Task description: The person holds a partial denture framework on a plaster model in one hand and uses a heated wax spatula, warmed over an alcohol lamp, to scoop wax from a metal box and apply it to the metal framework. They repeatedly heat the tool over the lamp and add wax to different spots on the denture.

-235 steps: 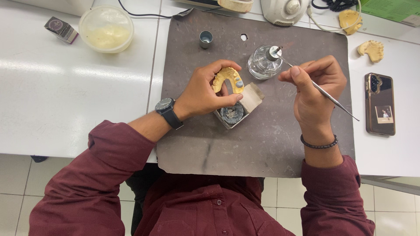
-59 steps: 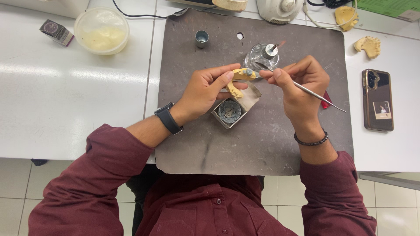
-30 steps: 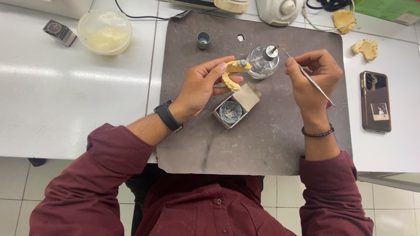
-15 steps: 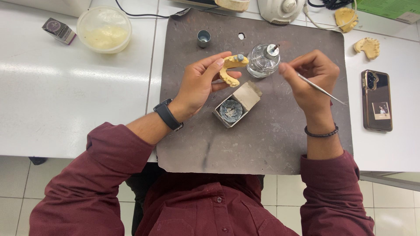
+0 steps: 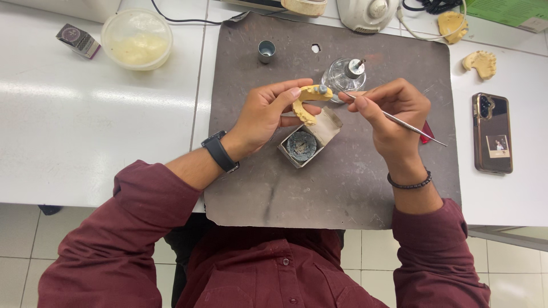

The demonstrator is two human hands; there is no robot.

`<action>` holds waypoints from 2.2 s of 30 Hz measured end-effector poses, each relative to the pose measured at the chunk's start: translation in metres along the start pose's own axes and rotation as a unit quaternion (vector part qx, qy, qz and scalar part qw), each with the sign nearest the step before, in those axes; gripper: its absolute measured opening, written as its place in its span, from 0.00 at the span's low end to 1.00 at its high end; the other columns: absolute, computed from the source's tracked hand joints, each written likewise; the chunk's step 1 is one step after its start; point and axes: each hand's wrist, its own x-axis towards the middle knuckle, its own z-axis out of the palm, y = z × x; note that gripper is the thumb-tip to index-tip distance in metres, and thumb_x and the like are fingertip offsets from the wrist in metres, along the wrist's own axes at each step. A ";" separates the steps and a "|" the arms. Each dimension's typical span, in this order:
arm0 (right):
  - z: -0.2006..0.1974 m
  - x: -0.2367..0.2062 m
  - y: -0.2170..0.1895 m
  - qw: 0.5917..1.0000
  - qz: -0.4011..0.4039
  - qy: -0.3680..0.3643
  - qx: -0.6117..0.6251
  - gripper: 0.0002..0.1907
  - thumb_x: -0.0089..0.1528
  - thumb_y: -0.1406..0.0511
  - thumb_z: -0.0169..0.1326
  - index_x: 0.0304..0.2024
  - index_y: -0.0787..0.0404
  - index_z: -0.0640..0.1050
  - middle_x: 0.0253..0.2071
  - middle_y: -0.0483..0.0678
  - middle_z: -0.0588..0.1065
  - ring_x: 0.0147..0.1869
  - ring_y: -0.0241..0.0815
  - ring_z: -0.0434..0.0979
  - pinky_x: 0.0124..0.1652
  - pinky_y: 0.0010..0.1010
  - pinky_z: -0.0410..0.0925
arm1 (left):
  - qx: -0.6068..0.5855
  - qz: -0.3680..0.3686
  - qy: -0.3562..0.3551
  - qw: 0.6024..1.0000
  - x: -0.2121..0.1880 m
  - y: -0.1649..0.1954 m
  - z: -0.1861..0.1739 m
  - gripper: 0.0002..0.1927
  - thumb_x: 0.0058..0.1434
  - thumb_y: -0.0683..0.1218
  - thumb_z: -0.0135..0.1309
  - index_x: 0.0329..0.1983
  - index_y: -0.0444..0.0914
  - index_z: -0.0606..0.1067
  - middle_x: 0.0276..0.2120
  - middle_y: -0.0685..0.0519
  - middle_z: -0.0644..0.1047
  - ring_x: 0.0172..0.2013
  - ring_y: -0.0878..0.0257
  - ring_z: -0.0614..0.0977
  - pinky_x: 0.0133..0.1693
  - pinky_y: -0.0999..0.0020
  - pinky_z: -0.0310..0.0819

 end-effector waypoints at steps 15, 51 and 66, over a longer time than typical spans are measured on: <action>0.005 0.000 0.004 0.999 -0.018 -0.018 -0.028 0.10 0.69 0.75 0.59 0.37 0.66 0.71 0.42 0.62 0.80 0.54 0.52 0.85 0.54 0.38 0.82 | 0.072 -0.002 0.001 0.997 -0.002 0.003 0.003 0.22 0.74 0.47 0.43 0.67 0.32 0.70 0.50 0.42 0.83 0.50 0.58 0.86 0.49 0.67 0.86; 0.005 0.000 0.005 0.999 -0.021 -0.014 -0.047 0.10 0.69 0.74 0.60 0.38 0.66 0.71 0.41 0.61 0.80 0.53 0.51 0.85 0.53 0.36 0.82 | 0.073 0.003 -0.010 0.997 -0.002 0.000 0.003 0.22 0.74 0.47 0.44 0.67 0.33 0.70 0.51 0.44 0.82 0.51 0.59 0.86 0.49 0.68 0.87; 0.005 0.001 0.004 0.997 -0.035 -0.033 -0.053 0.11 0.69 0.75 0.61 0.36 0.65 0.71 0.38 0.59 0.79 0.57 0.54 0.84 0.50 0.32 0.82 | 0.073 0.004 -0.010 0.997 -0.002 0.001 0.002 0.22 0.75 0.47 0.44 0.67 0.33 0.70 0.49 0.44 0.83 0.50 0.59 0.86 0.49 0.68 0.86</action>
